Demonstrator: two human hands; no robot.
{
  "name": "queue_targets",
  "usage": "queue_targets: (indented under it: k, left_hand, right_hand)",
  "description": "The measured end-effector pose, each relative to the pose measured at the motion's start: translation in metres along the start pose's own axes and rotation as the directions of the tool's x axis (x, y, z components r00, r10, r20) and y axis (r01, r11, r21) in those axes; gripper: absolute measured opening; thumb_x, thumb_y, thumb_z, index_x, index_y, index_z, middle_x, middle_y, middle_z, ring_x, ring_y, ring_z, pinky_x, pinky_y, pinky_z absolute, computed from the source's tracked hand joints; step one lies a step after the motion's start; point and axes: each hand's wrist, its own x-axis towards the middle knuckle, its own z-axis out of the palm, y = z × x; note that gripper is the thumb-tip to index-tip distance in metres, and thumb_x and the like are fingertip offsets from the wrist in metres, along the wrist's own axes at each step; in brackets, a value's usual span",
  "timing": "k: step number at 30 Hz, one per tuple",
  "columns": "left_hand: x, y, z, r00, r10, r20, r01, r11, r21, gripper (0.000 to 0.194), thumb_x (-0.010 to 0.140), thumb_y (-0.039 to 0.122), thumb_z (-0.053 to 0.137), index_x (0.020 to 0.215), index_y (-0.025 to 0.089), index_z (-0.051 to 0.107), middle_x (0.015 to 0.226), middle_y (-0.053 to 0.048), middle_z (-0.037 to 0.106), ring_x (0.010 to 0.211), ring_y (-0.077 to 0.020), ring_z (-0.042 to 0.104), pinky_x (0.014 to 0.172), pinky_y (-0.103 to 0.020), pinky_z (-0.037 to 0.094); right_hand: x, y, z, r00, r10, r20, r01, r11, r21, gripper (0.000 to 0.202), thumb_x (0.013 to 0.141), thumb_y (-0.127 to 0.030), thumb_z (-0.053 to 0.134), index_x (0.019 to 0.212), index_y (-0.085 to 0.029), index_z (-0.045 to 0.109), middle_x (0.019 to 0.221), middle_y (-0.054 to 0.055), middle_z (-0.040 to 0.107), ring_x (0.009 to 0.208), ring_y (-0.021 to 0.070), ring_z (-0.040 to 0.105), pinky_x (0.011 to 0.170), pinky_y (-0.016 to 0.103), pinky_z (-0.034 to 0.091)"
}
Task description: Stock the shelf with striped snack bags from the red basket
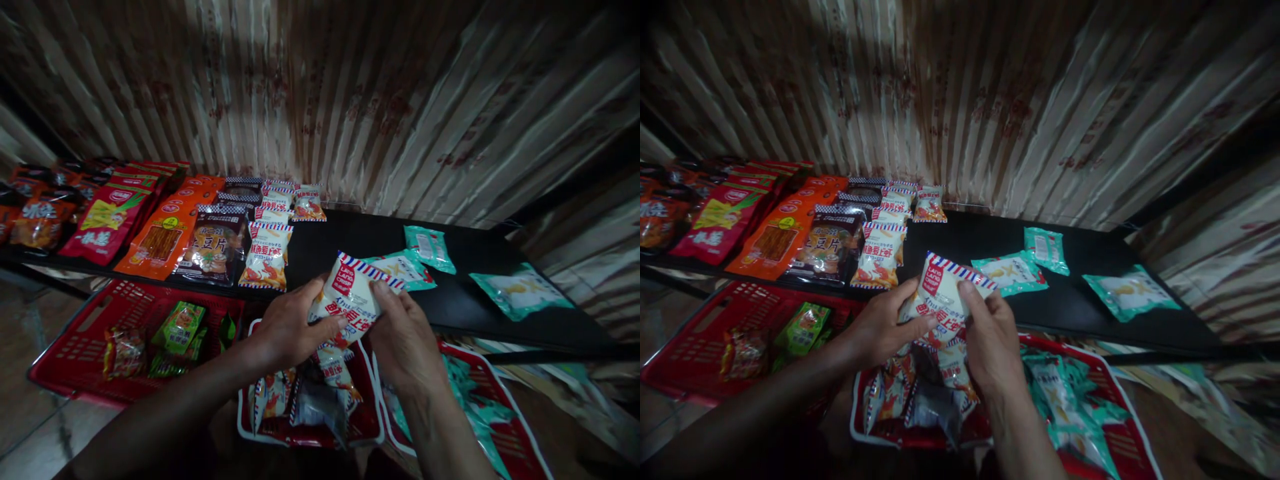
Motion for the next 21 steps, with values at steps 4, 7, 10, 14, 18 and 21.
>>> queue_targets:
  k: [4,7,10,14,18,21]
  left_hand:
    - [0.0,-0.001,0.005,0.999,0.041,0.009,-0.042,0.99,0.138,0.053,0.082,0.042,0.057,0.129,0.021,0.046,0.111,-0.007,0.065,0.097,-0.0248,0.061,0.084,-0.038,0.049]
    - [-0.002,-0.004,0.014,0.988,0.151,-0.015,-0.145,0.971,0.191,0.053,0.087,0.043,0.049,0.133,0.018,0.041,0.12,-0.009,0.059,0.105,-0.0242,0.057,0.09,-0.038,0.045]
    - [-0.006,-0.008,0.022,0.976,0.219,-0.015,-0.208,0.946,0.247,0.054,0.09,0.045,0.043,0.135,0.014,0.037,0.122,-0.013,0.057,0.109,-0.0253,0.054,0.093,-0.04,0.043]
    - [-0.009,-0.009,0.027,0.975,0.216,-0.047,-0.2,0.951,0.235,0.048,0.093,0.045,0.033,0.129,0.014,0.042,0.12,-0.013,0.059,0.109,-0.0241,0.055,0.092,-0.038,0.042]
    - [-0.006,-0.006,0.022,0.993,0.082,-0.088,-0.068,0.986,0.154,0.043,0.093,0.046,0.032,0.12,0.016,0.048,0.11,-0.01,0.064,0.099,-0.0219,0.06,0.086,-0.034,0.044]
    - [-0.002,-0.004,0.016,0.999,-0.001,-0.041,0.009,0.979,0.204,0.038,0.092,0.044,0.035,0.111,0.017,0.054,0.097,-0.008,0.067,0.088,-0.0232,0.062,0.08,-0.036,0.045]
  right_hand:
    - [0.002,0.0,-0.001,0.99,0.0,-0.143,0.018,0.992,0.124,0.034,0.05,-0.026,0.086,0.077,-0.017,0.067,0.073,0.0,0.073,0.063,0.0167,0.067,0.074,0.035,0.055]
    - [0.003,0.0,0.0,0.977,-0.009,-0.212,0.056,0.975,0.217,0.031,0.052,-0.024,0.085,0.076,-0.017,0.067,0.071,-0.002,0.072,0.058,0.0132,0.065,0.073,0.031,0.056]
    - [0.002,-0.002,0.001,0.972,-0.018,-0.236,0.073,0.972,0.225,0.027,0.056,-0.024,0.083,0.077,-0.017,0.067,0.068,-0.003,0.071,0.055,0.0127,0.065,0.072,0.031,0.057]
    - [0.003,-0.001,-0.002,0.967,0.034,-0.254,0.035,0.964,0.264,0.022,0.062,-0.023,0.08,0.079,-0.017,0.067,0.069,-0.002,0.071,0.053,0.0127,0.064,0.071,0.032,0.057]
    - [0.005,0.004,-0.005,0.967,0.069,-0.244,0.007,0.955,0.298,0.023,0.066,-0.025,0.077,0.086,-0.018,0.066,0.074,-0.001,0.072,0.057,0.0141,0.066,0.071,0.033,0.057]
    - [0.005,0.006,-0.004,0.965,0.075,-0.25,0.001,0.958,0.288,0.024,0.065,-0.023,0.078,0.084,-0.017,0.066,0.071,-0.001,0.071,0.057,0.0148,0.066,0.071,0.034,0.057]
